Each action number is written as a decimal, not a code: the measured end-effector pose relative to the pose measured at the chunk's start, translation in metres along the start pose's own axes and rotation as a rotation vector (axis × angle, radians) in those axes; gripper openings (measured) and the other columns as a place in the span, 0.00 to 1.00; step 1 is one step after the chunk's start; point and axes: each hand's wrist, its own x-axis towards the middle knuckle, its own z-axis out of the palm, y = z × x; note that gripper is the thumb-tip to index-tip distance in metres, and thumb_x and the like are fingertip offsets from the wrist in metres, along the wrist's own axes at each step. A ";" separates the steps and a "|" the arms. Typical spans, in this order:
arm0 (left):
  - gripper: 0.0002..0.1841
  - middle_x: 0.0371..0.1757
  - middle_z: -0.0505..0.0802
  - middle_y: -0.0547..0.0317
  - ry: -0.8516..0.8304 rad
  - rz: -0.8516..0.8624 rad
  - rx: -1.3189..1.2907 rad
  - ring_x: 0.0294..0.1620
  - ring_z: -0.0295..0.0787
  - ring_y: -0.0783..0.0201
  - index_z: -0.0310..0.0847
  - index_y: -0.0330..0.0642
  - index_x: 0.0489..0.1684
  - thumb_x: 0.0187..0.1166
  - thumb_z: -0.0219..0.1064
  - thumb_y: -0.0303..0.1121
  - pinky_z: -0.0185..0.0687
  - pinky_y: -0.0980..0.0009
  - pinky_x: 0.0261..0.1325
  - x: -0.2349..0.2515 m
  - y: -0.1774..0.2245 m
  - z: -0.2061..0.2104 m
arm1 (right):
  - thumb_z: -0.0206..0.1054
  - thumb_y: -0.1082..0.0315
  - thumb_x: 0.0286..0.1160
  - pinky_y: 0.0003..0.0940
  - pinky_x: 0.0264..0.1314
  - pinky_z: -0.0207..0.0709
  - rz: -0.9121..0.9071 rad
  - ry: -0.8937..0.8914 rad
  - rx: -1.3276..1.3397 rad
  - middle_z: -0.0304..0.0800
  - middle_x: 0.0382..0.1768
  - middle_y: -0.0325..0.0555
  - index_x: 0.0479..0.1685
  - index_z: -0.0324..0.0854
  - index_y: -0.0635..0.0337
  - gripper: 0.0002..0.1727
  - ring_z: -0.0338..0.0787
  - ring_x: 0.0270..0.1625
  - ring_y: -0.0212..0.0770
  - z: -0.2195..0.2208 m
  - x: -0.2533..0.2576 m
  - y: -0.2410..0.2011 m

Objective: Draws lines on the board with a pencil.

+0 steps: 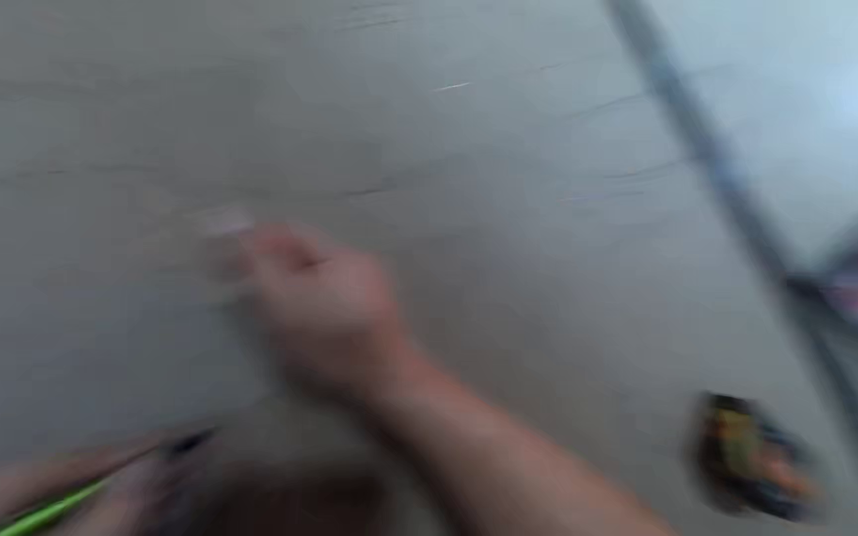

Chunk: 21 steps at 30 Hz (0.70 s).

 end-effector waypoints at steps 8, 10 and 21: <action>0.01 0.28 0.93 0.59 0.264 -0.024 0.162 0.18 0.87 0.64 0.88 0.48 0.35 0.72 0.73 0.31 0.85 0.71 0.18 0.006 -0.043 -0.030 | 0.51 0.52 0.95 0.31 0.22 0.82 -0.022 0.009 -0.007 0.85 0.22 0.34 0.32 0.86 0.53 0.24 0.85 0.22 0.32 0.002 0.014 0.002; 0.01 0.29 0.93 0.58 0.254 -0.018 0.173 0.19 0.87 0.63 0.87 0.47 0.35 0.73 0.71 0.30 0.84 0.70 0.18 0.010 -0.041 -0.030 | 0.51 0.52 0.95 0.30 0.21 0.80 -0.014 0.012 -0.012 0.84 0.21 0.34 0.31 0.86 0.52 0.25 0.84 0.22 0.32 0.004 0.014 0.001; 0.01 0.28 0.92 0.59 0.279 0.001 0.201 0.20 0.88 0.64 0.86 0.46 0.34 0.72 0.71 0.29 0.85 0.72 0.19 0.012 -0.039 -0.026 | 0.51 0.53 0.96 0.28 0.23 0.82 -0.021 0.018 -0.008 0.84 0.21 0.32 0.30 0.85 0.51 0.24 0.85 0.22 0.30 0.004 0.014 0.000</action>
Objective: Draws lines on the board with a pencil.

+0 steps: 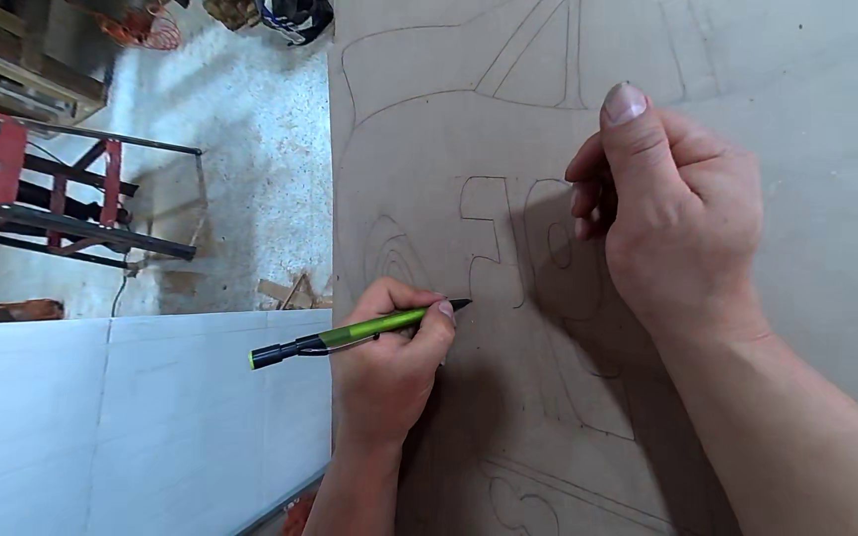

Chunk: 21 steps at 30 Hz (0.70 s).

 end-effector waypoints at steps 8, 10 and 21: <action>0.00 0.28 0.92 0.58 -0.007 0.000 -0.009 0.19 0.88 0.64 0.86 0.44 0.35 0.74 0.70 0.28 0.86 0.71 0.19 0.000 0.001 0.000 | 0.50 0.53 0.96 0.28 0.24 0.83 -0.011 -0.004 -0.009 0.85 0.21 0.31 0.29 0.85 0.50 0.25 0.86 0.23 0.29 0.000 0.000 0.000; 0.01 0.28 0.93 0.60 -0.006 0.005 0.004 0.19 0.88 0.65 0.85 0.45 0.35 0.74 0.70 0.29 0.86 0.72 0.18 0.000 0.001 0.000 | 0.50 0.54 0.96 0.27 0.24 0.83 -0.017 0.001 -0.005 0.85 0.21 0.30 0.29 0.85 0.50 0.25 0.86 0.23 0.29 0.001 0.000 0.001; 0.01 0.31 0.93 0.59 -0.034 0.037 0.010 0.20 0.88 0.65 0.85 0.45 0.33 0.74 0.70 0.28 0.85 0.72 0.19 -0.003 0.001 -0.002 | 0.50 0.55 0.96 0.27 0.23 0.82 -0.030 -0.015 -0.008 0.84 0.20 0.29 0.29 0.84 0.49 0.24 0.85 0.22 0.28 0.000 0.001 0.002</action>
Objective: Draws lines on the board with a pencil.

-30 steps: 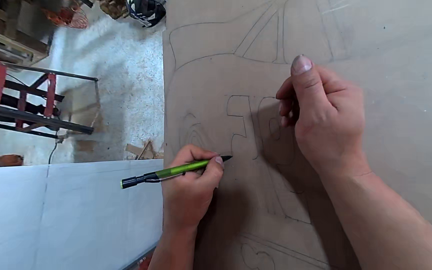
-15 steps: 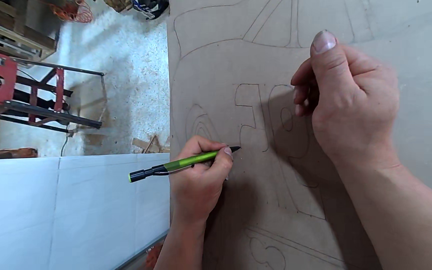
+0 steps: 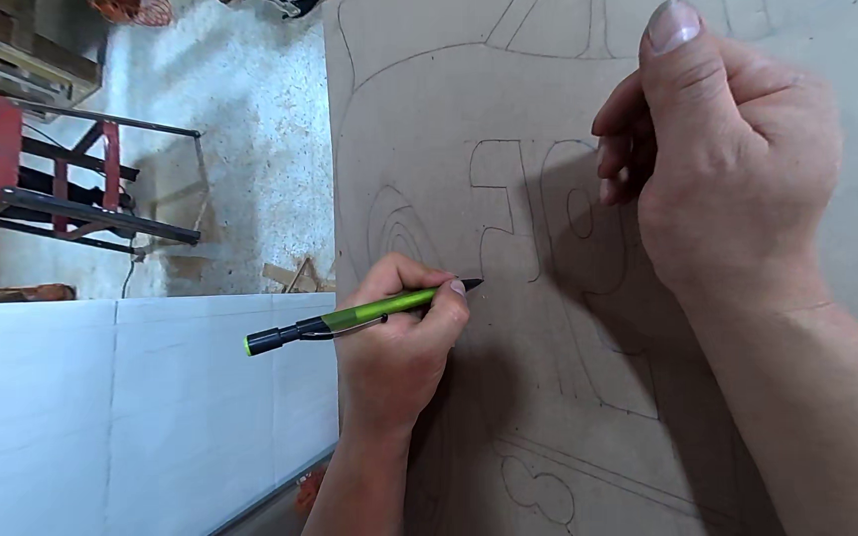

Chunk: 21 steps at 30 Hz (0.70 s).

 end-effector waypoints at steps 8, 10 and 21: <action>0.02 0.30 0.93 0.60 -0.001 0.006 0.002 0.20 0.87 0.66 0.84 0.45 0.33 0.74 0.70 0.27 0.84 0.74 0.18 -0.004 0.001 -0.001 | 0.50 0.59 0.95 0.24 0.24 0.83 -0.021 0.003 0.024 0.85 0.21 0.27 0.28 0.84 0.49 0.23 0.86 0.22 0.27 0.001 0.000 0.001; 0.02 0.31 0.93 0.61 -0.009 0.007 0.003 0.20 0.87 0.66 0.84 0.45 0.34 0.74 0.69 0.27 0.84 0.74 0.19 -0.005 0.001 -0.001 | 0.50 0.60 0.95 0.24 0.25 0.84 -0.016 0.004 0.024 0.85 0.21 0.27 0.28 0.84 0.48 0.22 0.86 0.23 0.26 0.001 0.000 0.001; 0.02 0.30 0.93 0.62 -0.009 0.014 0.038 0.19 0.87 0.66 0.84 0.46 0.33 0.74 0.69 0.29 0.82 0.74 0.17 -0.010 0.001 -0.002 | 0.50 0.63 0.94 0.24 0.25 0.83 -0.040 0.007 0.025 0.85 0.20 0.28 0.26 0.84 0.49 0.23 0.86 0.23 0.26 0.001 0.001 0.003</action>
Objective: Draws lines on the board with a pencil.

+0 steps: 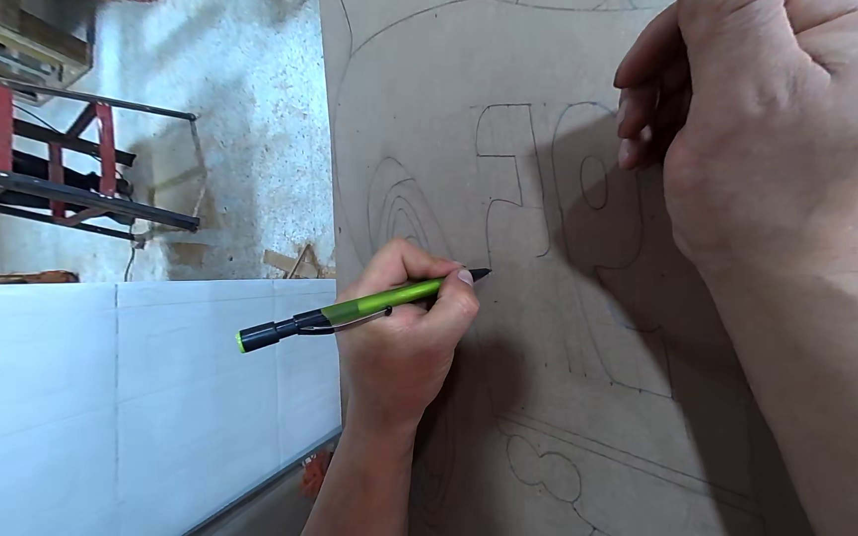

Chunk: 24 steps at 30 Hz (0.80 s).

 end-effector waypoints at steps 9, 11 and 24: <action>0.02 0.30 0.93 0.61 0.010 -0.031 -0.001 0.20 0.87 0.66 0.84 0.46 0.33 0.73 0.69 0.28 0.83 0.73 0.17 -0.005 0.001 0.000 | 0.51 0.68 0.91 0.25 0.24 0.84 -0.027 0.012 0.021 0.85 0.19 0.29 0.24 0.84 0.51 0.22 0.86 0.22 0.28 0.000 0.001 0.001; 0.01 0.30 0.93 0.61 0.010 -0.029 0.003 0.20 0.87 0.66 0.84 0.46 0.33 0.73 0.69 0.29 0.83 0.73 0.16 -0.006 0.001 0.000 | 0.51 0.67 0.91 0.24 0.25 0.84 -0.024 0.008 0.002 0.85 0.19 0.28 0.24 0.84 0.50 0.22 0.87 0.22 0.27 0.000 0.001 0.001; 0.02 0.31 0.93 0.62 0.013 -0.027 -0.005 0.20 0.88 0.67 0.83 0.46 0.33 0.73 0.70 0.28 0.84 0.74 0.18 -0.017 0.002 -0.001 | 0.51 0.69 0.89 0.24 0.24 0.84 -0.033 0.011 0.037 0.85 0.19 0.30 0.24 0.84 0.52 0.21 0.87 0.22 0.28 0.000 0.001 0.003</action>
